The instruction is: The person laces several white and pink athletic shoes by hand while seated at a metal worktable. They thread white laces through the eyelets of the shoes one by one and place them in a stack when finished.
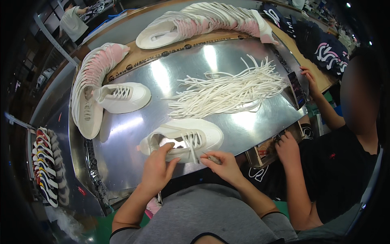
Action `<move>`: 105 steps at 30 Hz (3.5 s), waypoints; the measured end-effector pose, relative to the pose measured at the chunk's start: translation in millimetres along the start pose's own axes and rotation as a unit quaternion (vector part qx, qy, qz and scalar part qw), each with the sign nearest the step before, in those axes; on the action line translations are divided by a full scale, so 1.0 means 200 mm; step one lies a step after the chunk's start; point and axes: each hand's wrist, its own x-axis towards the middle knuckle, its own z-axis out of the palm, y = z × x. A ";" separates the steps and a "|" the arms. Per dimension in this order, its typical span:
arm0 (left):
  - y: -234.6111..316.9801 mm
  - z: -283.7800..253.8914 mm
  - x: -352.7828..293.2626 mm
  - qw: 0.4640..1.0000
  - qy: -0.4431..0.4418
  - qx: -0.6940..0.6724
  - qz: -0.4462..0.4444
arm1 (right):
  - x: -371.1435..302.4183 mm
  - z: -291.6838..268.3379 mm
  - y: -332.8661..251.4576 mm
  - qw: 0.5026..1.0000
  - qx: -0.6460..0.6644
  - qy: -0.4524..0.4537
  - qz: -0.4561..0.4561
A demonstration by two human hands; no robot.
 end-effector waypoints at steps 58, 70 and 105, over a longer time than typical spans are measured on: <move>0.00 0.17 -0.05 0.992 0.016 -0.026 0.125 | 0.08 0.11 -0.06 0.991 -0.060 -0.116 0.028; -0.15 -0.13 0.21 0.872 -0.410 -0.243 -0.107 | 0.29 0.05 0.10 0.976 -0.122 0.082 -0.164; 0.02 0.07 -0.11 0.980 0.161 -0.106 0.046 | 0.25 0.05 0.11 0.975 -0.090 0.122 -0.165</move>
